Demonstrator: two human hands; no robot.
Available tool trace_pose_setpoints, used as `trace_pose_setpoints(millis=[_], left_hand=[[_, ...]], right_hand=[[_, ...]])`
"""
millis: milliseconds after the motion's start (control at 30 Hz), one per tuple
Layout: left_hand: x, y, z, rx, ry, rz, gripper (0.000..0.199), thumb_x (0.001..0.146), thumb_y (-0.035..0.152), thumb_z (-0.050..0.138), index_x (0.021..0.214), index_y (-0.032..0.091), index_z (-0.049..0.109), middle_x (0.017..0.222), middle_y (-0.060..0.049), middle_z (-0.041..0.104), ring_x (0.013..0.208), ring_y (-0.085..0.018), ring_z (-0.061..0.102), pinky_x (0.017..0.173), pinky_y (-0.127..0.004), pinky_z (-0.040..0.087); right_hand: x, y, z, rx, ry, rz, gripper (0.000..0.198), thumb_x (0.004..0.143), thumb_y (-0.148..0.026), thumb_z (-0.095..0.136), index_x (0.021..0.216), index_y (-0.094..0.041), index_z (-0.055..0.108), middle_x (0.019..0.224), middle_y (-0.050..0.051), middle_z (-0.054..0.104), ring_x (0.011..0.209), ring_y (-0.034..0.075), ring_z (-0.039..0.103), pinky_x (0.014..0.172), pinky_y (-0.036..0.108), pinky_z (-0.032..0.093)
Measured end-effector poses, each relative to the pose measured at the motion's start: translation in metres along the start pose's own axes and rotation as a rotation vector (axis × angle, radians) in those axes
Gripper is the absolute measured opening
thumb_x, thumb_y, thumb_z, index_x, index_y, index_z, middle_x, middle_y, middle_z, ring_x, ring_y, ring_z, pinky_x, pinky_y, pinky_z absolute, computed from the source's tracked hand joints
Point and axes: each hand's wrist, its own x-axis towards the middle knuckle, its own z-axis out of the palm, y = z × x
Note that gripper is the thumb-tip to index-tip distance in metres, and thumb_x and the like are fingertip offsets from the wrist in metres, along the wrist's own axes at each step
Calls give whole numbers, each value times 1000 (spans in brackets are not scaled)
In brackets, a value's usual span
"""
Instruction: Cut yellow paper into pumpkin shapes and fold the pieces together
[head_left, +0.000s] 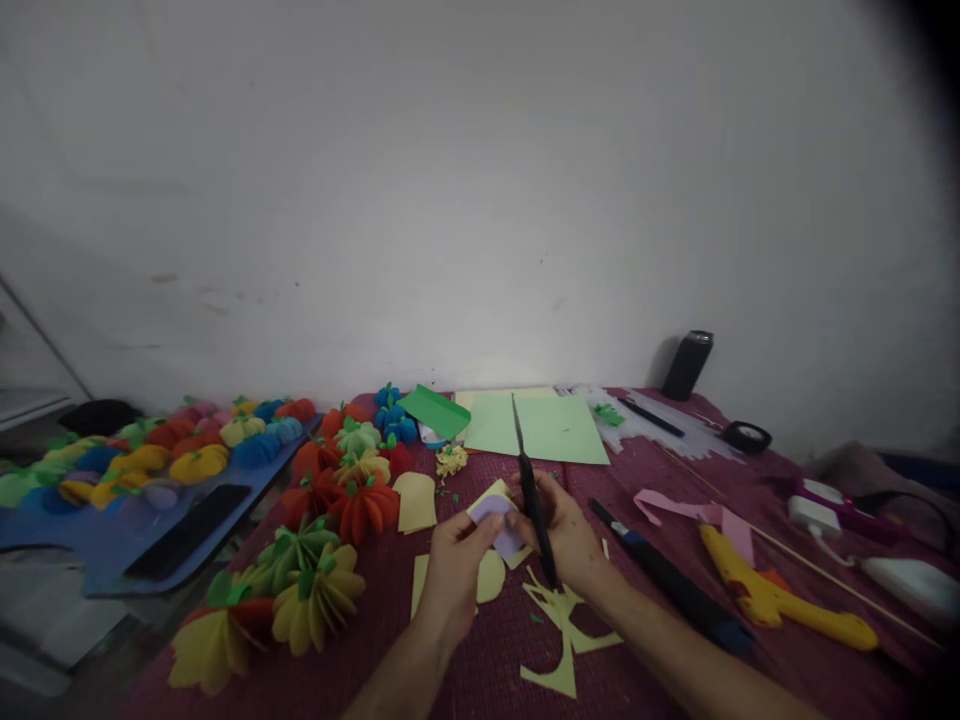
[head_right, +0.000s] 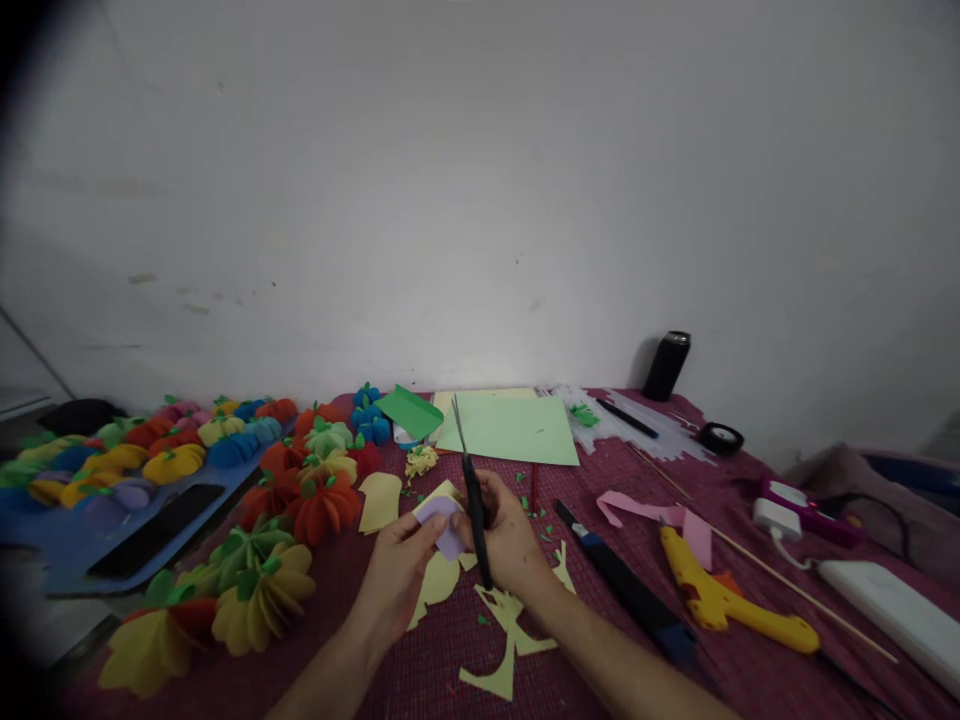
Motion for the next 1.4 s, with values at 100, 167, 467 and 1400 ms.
trace_pose_setpoints(millis=[100,167,467,1400], left_hand=[[-1,0,0,-19,24,-3,22,66,25,66,83,10,68,78,-7,67,69,-13,56,67,-25,41],[-1,0,1,-34,32,-7,23,65,24,67,83,10,68,78,-8,67,69,-14,56,68,-26,42],[4,-2,-1,-55,95,-16,20,61,23,70,77,11,69,73,-6,67,67,-13,57,67,-24,43],[4,9,-5,-263,238,-42,23,58,21,72,78,12,67,78,-6,68,68,-14,61,70,-28,48]], right_hand=[[0,3,4,26,28,-8,43,62,-25,68,95,-21,42,84,1,57,60,11,52,46,20,39],[1,6,5,51,32,-19,43,62,-23,68,95,-21,41,86,1,57,57,9,51,45,20,38],[3,9,3,65,-9,9,46,63,-28,69,100,-22,42,82,0,55,74,15,54,61,24,43],[-53,-6,-38,-143,-439,407,36,75,-46,56,97,-17,53,69,-2,46,56,8,42,52,20,37]])
